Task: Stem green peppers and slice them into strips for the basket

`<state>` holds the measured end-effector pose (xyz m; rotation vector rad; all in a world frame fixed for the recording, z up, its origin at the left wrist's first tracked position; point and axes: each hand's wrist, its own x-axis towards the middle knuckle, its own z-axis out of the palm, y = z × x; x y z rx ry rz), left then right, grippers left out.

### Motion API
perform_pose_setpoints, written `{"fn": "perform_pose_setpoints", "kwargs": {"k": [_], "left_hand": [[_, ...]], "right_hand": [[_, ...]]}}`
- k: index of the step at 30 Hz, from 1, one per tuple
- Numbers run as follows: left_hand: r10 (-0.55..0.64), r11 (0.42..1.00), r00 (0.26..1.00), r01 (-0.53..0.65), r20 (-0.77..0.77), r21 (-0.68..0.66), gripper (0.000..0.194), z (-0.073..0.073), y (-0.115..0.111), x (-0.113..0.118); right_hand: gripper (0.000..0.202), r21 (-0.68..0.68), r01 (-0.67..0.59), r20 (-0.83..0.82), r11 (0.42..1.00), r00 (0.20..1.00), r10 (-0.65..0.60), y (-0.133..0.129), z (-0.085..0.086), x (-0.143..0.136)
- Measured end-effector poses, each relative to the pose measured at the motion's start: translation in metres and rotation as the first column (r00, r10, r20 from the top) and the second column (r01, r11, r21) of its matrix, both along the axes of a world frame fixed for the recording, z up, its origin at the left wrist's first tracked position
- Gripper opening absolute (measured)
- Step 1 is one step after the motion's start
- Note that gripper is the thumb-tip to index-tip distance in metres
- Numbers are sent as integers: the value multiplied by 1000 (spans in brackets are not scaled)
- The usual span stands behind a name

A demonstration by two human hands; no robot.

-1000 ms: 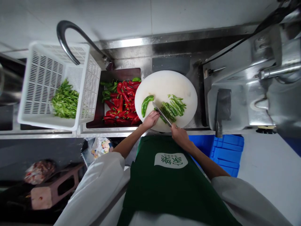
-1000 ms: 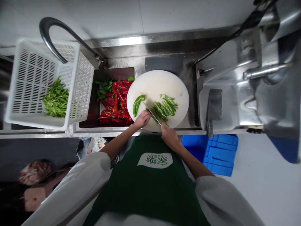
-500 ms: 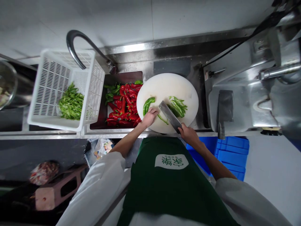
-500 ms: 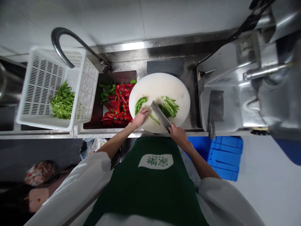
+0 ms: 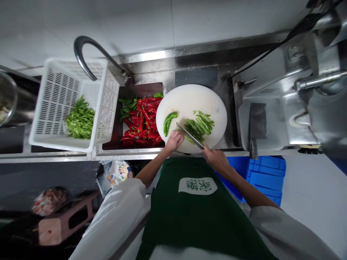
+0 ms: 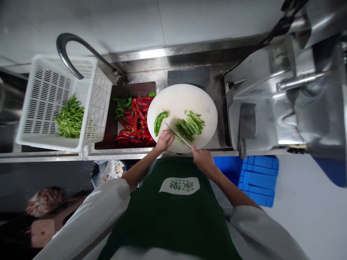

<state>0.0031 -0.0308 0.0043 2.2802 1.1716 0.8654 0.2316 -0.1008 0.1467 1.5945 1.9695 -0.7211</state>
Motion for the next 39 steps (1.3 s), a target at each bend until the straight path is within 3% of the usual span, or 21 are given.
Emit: {"fn": "perform_pose_setpoints", "kwargs": {"k": [8,17,25,33,39], "left_hand": [[-28,998,1000,29,12,-55,24,-8,-1,5],[-29,998,999,28,-21,-50,24,-7,-3,6],[-31,999,999,30,-20,-39,27,-11,-3,5],[-32,997,999,31,-17,-64,26,-9,-4,5],[-28,999,999,28,-16,-32,23,-10,-3,5]], "right_hand": [[31,-35,65,-14,997,998,-65,9,-15,-15],[31,-26,23,-2,999,1000,-23,7,8,-8],[31,-49,74,6,996,997,-74,17,-11,-27],[32,-48,57,12,997,998,-56,12,9,-14],[29,-43,98,-10,994,995,-98,17,-5,-29]]}}
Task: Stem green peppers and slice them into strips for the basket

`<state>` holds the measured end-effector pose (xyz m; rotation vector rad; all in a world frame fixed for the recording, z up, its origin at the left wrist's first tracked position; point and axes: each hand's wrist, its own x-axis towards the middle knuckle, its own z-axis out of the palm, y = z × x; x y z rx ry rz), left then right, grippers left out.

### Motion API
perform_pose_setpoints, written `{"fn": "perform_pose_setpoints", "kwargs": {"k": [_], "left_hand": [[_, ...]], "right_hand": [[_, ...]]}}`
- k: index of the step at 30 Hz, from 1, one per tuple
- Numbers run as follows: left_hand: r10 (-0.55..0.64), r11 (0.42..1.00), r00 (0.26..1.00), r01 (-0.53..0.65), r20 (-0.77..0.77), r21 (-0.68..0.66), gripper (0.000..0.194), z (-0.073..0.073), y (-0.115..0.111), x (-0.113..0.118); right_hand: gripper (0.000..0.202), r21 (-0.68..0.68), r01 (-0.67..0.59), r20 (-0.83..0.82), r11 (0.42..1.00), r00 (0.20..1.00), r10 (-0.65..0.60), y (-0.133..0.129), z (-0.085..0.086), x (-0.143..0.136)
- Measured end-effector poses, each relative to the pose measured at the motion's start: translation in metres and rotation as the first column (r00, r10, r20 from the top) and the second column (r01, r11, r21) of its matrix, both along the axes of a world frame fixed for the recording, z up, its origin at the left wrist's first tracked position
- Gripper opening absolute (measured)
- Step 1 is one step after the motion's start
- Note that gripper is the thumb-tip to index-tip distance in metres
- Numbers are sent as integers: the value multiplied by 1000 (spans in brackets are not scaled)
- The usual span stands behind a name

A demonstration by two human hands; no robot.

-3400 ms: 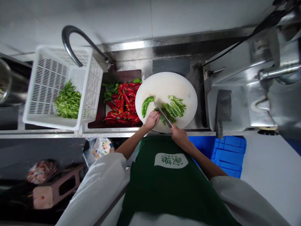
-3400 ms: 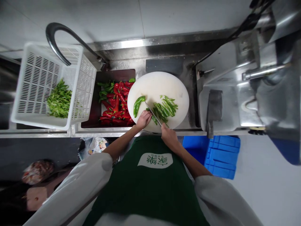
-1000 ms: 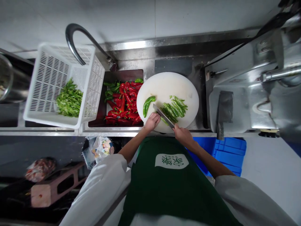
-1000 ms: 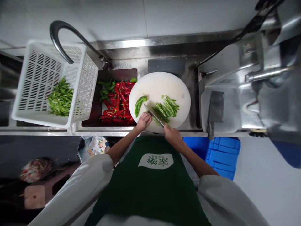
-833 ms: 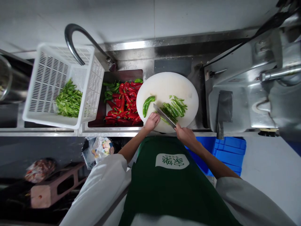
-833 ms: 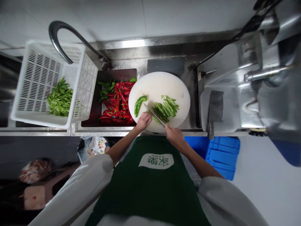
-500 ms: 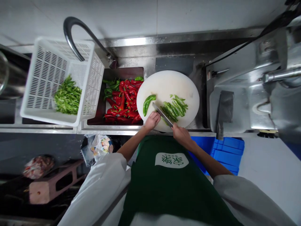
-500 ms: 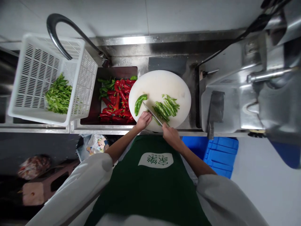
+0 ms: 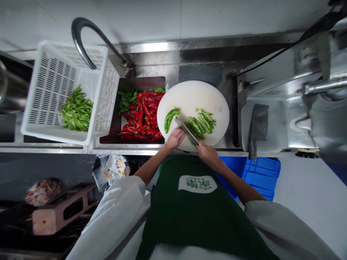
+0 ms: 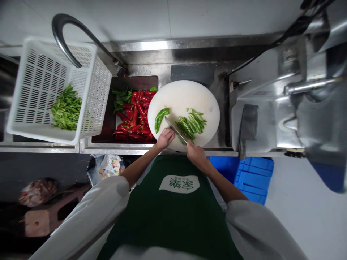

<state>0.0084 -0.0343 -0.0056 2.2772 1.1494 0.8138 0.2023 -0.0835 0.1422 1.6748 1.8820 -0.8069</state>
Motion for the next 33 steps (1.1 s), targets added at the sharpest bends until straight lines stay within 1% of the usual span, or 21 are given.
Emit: {"fn": "perform_pose_setpoints", "kwargs": {"k": [3,5,7,9,12,15,17,22,26,29,33], "left_hand": [[-3,1000,1000,3,15,17,23,1,0,-3],[9,1000,999,-10,30,26,22,5,1,-2],[34,999,998,-36,59,29,21,11,3,7],[46,999,996,-47,80,22,21,19,9,24],[4,1000,999,-4,45,-7,25,27,23,58],[-71,997,996,70,-44,-34,28,28,38,85],[-95,994,990,89,-103,-56,29,27,44,93],[-98,994,980,86,-174,-73,31,25,48,94],[-99,994,981,90,-166,-57,27,25,47,92],[-102,994,983,96,-150,-45,27,24,45,90],[-74,997,989,72,-126,-22,26,23,39,85]], "right_hand": [[29,34,19,-24,999,1000,-18,5,2,6],[32,51,59,-1,997,998,-59,2,9,21],[35,66,121,56,990,991,-125,-4,16,39],[37,72,161,113,984,979,-168,-12,18,55],[37,66,145,144,987,978,-153,-20,14,68],[36,51,110,147,993,982,-116,-22,10,71],[36,53,97,152,994,983,-104,-23,10,72],[35,56,86,158,995,983,-94,-26,12,78],[33,20,118,132,993,984,-119,-24,2,74],[31,19,137,97,990,986,-138,-17,-7,68],[33,28,154,85,988,984,-156,-12,-9,70]]}}
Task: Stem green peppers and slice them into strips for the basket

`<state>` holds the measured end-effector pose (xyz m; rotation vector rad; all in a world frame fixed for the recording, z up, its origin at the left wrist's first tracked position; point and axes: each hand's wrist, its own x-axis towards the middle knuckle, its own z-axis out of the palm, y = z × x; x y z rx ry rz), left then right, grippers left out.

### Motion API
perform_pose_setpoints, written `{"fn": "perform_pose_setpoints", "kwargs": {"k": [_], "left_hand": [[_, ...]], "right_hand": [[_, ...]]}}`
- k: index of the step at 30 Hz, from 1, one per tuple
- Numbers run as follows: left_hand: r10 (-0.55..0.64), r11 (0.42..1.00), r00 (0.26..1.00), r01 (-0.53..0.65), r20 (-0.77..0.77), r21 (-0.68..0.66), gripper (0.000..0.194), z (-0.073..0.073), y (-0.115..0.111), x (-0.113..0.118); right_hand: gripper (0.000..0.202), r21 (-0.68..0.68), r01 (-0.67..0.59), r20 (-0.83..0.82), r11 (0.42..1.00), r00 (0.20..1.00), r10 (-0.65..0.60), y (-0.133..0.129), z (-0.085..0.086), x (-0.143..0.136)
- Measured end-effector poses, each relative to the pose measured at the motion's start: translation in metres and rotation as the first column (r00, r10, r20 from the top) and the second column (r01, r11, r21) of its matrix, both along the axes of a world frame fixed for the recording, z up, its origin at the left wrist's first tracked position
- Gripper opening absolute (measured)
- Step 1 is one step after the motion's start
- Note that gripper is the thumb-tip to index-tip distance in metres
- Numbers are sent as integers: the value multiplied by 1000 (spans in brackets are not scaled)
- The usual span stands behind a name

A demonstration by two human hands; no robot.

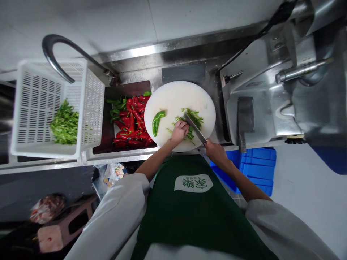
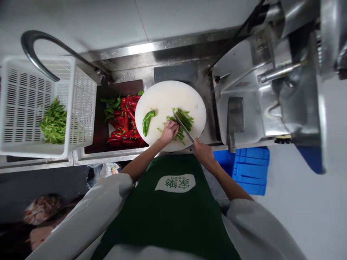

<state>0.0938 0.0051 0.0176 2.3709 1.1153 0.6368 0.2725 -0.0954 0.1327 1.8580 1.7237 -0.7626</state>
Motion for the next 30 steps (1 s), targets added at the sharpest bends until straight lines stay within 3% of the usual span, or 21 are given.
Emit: {"fn": "perform_pose_setpoints", "kwargs": {"k": [7,11,17,21,24,27,30], "left_hand": [[28,999,999,-28,25,-26,27,-8,-7,-4],[45,999,998,-45,39,-6,26,-13,-8,-2],[35,999,999,-34,38,-13,26,-16,-7,-3],[43,999,997,-42,56,-16,27,-16,-6,-4],[40,999,997,-39,68,-22,28,-9,-6,-1],[78,996,993,-75,86,-38,28,7,-9,-6],[289,956,944,-294,159,11,25,27,-10,-34]], "right_hand": [[33,-62,30,8,998,1000,-30,-17,13,19],[33,-40,-4,-1,999,1000,4,-21,20,16],[32,-30,3,-30,1000,1000,-4,-10,8,1],[32,-25,28,-67,999,997,-30,-3,3,11],[31,-32,45,-85,998,995,-47,-3,11,25],[32,-12,58,-35,998,998,-58,-8,23,29],[33,-6,27,-18,1000,999,-27,-15,31,19]]}}
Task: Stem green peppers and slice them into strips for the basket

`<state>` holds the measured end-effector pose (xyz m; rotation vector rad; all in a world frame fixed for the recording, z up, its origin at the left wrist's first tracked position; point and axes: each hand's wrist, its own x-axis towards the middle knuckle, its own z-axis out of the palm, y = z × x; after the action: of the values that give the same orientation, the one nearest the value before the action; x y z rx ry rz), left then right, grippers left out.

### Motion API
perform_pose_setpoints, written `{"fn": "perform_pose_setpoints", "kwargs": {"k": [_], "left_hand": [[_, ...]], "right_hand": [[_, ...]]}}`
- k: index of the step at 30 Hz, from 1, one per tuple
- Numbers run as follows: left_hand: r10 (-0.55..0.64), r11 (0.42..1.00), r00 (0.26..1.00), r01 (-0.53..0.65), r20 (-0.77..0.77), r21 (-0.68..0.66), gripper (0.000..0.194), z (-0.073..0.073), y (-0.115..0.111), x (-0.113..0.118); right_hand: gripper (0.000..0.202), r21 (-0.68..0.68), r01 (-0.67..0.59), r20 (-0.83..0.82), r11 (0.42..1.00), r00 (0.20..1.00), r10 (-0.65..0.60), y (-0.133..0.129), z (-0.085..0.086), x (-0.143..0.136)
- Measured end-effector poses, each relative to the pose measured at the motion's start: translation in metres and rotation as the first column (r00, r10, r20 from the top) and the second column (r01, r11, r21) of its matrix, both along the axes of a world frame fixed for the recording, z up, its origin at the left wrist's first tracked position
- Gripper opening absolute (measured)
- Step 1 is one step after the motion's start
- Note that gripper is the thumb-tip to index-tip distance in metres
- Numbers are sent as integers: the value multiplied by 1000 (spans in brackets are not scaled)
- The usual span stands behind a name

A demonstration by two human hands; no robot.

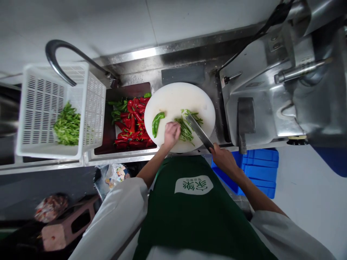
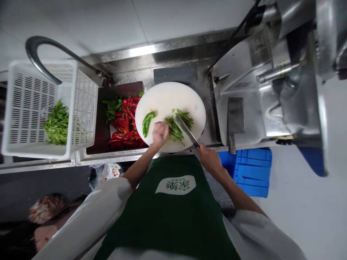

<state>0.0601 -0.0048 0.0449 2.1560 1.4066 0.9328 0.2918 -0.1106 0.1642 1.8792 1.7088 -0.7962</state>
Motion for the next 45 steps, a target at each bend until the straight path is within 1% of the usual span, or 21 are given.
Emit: {"fn": "perform_pose_setpoints", "kwargs": {"k": [1,3,4,5,7,9,11,13,15,17,18,20,23,25,26,29,32,36,40,42,45], "left_hand": [[115,993,993,-116,24,28,24,6,2,-15],[335,941,941,-337,51,42,22,12,8,-48],[406,913,913,-407,39,18,22,13,12,-63],[438,899,899,-438,7,-25,22,13,17,-77],[396,905,915,-403,-77,-135,28,8,25,-96],[312,913,942,-333,-125,-234,34,3,29,-102],[291,898,950,-312,-113,-309,33,-1,28,-99],[311,868,948,-311,-64,-386,29,-3,23,-91],[325,842,946,-293,-8,-452,27,-3,14,-85],[348,832,937,-293,31,-470,25,-1,5,-85],[379,833,924,-320,43,-452,23,1,0,-87],[491,827,868,-437,75,-354,21,8,-7,-95],[662,749,730,-649,170,-132,25,27,-10,-111],[695,704,681,-710,230,-24,26,41,-8,-120],[690,700,679,-714,250,9,25,48,-6,-124],[631,741,728,-668,267,68,23,62,-1,-132],[547,810,805,-578,229,97,22,65,0,-142],[444,874,863,-477,241,97,23,60,-3,-163],[444,880,866,-470,230,71,24,52,-6,-183],[439,885,873,-460,213,62,24,49,-6,-190],[415,893,876,-444,245,75,23,45,-6,-199]], "right_hand": [[32,-16,-28,-21,999,999,28,-2,1,-6],[31,-61,-110,-100,992,990,104,-4,0,-18],[30,-81,-153,-145,985,979,140,-4,-2,-23],[30,-92,-189,-183,978,968,170,-3,-5,-28],[29,-102,-216,-218,971,957,190,-1,-12,-32],[30,-93,-187,-196,978,966,166,2,-19,-30],[31,-68,-123,-146,990,983,113,6,-23,-22],[32,-28,-57,-96,998,994,54,10,-25,-14],[33,7,-12,-56,1000,998,13,13,-23,-9],[33,28,-2,-30,1000,1000,2,14,-17,-10],[34,33,-9,-25,999,1000,10,14,-13,-13],[36,66,-35,-19,997,999,37,11,-2,-24],[47,190,-81,-24,979,996,87,5,8,-53],[56,243,-129,-62,961,987,148,3,5,-77],[60,232,-158,-87,960,979,182,2,0,-89],[68,70,-220,-126,973,966,228,0,-25,-118],[75,-44,-202,-103,978,975,197,-8,-43,-131],[78,31,-127,-33,991,991,128,-24,-48,-140],[77,5,-36,80,999,996,35,-31,-53,-151],[77,3,-27,108,1000,994,27,-33,-56,-154],[79,63,-36,142,997,990,27,-40,-58,-158]]}}
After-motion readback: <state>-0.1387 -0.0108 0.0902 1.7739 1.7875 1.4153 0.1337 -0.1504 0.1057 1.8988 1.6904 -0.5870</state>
